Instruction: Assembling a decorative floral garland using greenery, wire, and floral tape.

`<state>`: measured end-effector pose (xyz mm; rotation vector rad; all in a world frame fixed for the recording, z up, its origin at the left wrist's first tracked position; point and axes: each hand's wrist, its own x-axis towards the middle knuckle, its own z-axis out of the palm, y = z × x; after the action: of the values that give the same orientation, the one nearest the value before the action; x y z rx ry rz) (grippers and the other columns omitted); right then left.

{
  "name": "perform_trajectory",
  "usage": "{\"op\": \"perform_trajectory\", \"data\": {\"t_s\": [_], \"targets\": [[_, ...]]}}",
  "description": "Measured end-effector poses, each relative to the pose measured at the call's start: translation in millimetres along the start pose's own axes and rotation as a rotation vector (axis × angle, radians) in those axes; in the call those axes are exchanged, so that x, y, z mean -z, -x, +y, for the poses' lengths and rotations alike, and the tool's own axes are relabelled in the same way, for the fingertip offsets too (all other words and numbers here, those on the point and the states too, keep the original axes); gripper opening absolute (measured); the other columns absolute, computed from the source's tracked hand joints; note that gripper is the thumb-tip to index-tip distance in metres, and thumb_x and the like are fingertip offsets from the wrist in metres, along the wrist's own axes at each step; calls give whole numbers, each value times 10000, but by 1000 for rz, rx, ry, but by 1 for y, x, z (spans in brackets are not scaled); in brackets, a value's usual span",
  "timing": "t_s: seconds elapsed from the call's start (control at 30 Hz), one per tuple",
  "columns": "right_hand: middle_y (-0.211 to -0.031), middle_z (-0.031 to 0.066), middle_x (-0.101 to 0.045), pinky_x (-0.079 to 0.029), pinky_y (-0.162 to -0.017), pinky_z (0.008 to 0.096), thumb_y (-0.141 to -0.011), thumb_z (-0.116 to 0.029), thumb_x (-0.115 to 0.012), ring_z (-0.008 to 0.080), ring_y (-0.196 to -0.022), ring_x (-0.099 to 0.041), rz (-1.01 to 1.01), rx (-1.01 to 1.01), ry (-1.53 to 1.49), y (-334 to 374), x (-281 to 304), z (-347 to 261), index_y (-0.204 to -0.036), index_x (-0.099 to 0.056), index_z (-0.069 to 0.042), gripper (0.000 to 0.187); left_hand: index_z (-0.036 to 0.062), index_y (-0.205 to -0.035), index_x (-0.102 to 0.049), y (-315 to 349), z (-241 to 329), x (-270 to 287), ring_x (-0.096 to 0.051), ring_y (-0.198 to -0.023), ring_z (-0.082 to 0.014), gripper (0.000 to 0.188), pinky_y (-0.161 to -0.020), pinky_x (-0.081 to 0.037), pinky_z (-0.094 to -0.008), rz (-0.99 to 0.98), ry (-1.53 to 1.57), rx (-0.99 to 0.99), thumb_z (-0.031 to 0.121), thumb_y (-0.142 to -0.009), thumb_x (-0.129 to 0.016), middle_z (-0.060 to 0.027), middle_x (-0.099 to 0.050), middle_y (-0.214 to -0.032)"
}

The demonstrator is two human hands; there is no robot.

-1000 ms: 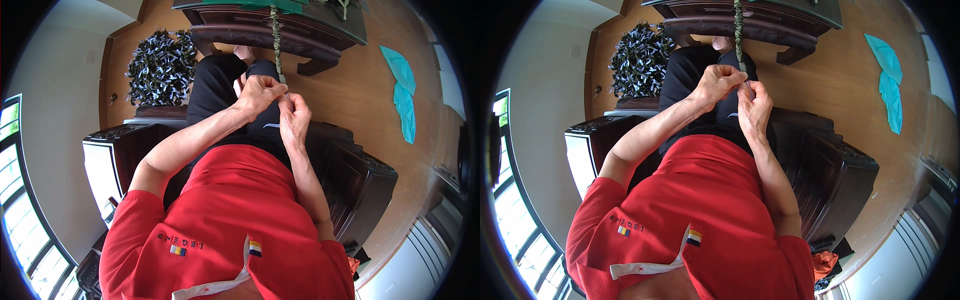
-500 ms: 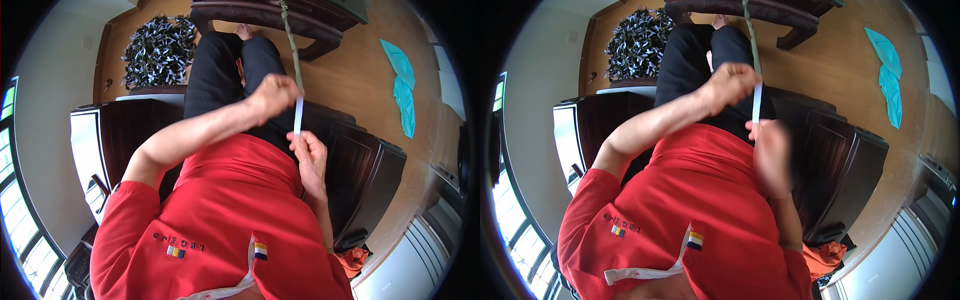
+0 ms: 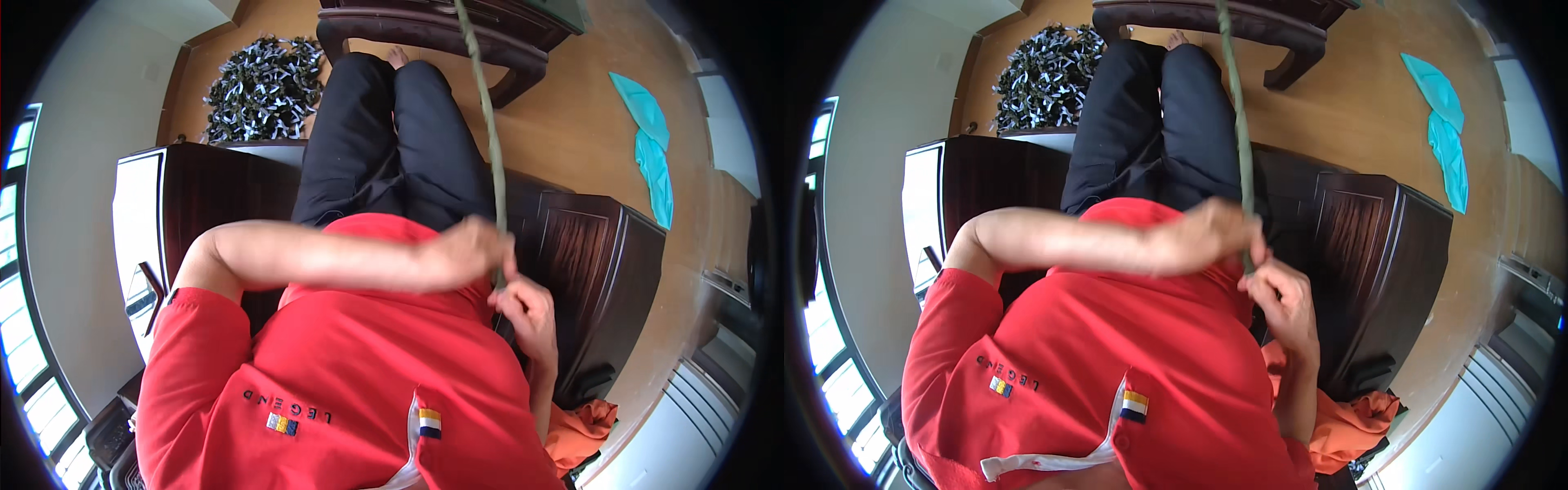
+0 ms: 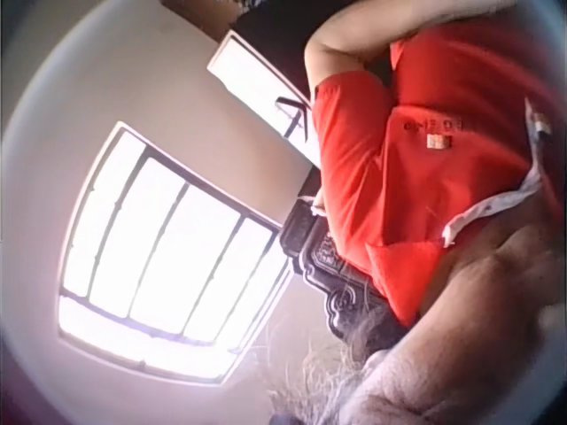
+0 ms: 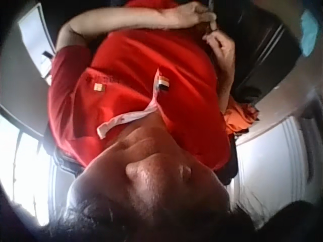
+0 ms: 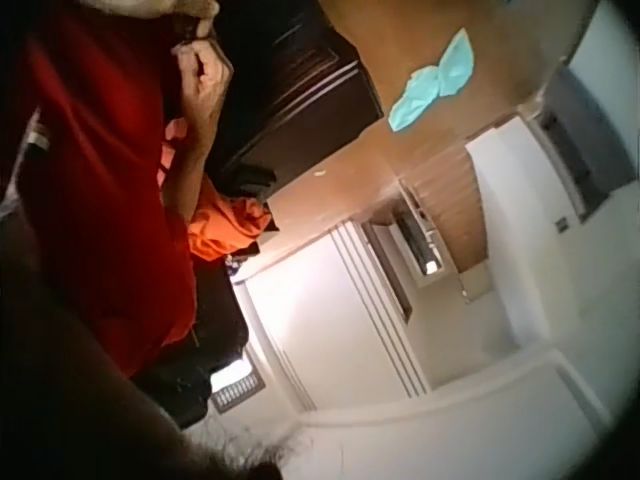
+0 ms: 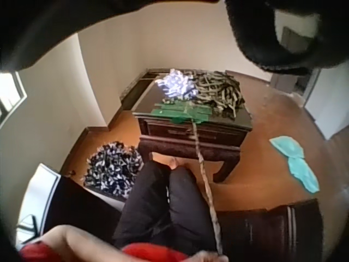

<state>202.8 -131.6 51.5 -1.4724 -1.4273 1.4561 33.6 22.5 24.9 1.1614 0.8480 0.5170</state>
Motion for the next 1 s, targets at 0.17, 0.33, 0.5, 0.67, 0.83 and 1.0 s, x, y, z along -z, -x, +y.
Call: {"op": "perform_trajectory", "data": {"t_s": [0.17, 0.33, 0.5, 0.67, 0.83, 1.0], "targets": [[-682, 49, -534, -345, -555, 255, -809, -38, -550, 146, -580, -433, -70, 90, 114, 19, 6, -3, -742, -616, 12, 106, -27, -860, -613, -28, 16, 37, -596, -791, -205, 476, -744, -489, -308, 70, 299, 264, 436, -915, -515, -165, -622, -862], [-679, 55, -527, -338, -547, 270, -809, -48, -566, 157, -569, -421, -75, 103, 145, 13, 4, -7, -729, -613, 12, 111, 56, -757, -675, -15, -11, -2, -618, -840, -177, 344, -804, -478, -299, 2, -33, -165, 284, -911, -469, -103, -696, -895], [-677, 58, -521, -335, -542, 277, -809, -51, -575, 162, -563, -411, -92, 89, 164, 28, 7, 1, -728, -609, 12, 109, -18, -1111, -616, 34, -6, -19, -460, -1212, -319, 626, -958, -398, -399, -181, 195, 358, 551, -933, -426, -180, -537, -1259], [-677, 58, -517, -334, -540, 279, -806, -47, -575, 170, -558, -405, -106, 118, 243, 17, 5, -7, -728, -606, 6, 100, -39, -958, -603, -30, -9, 12, -592, -887, -260, 524, -784, -477, -391, 172, 279, 113, 455, -908, -435, -184, -643, -919], [-697, 60, -519, -343, -547, 285, -796, -29, -560, 181, -564, -420, -169, 143, 343, -17, 20, -22, -713, -590, 7, 96, 54, -785, -626, 18, -32, -14, -605, -758, -153, 339, -702, -428, -215, -54, 161, 76, 249, -946, -401, -95, -697, -842], [-743, 62, -508, -359, -556, 300, -782, -7, -544, 192, -579, -438, -219, 483, 635, -97, 21, -45, -701, -560, 17, 86, 35, -885, -630, 30, -36, 42, -565, -801, -139, 269, -674, -447, -232, 245, 369, 64, 212, -906, -430, -78, -612, -885]]}}
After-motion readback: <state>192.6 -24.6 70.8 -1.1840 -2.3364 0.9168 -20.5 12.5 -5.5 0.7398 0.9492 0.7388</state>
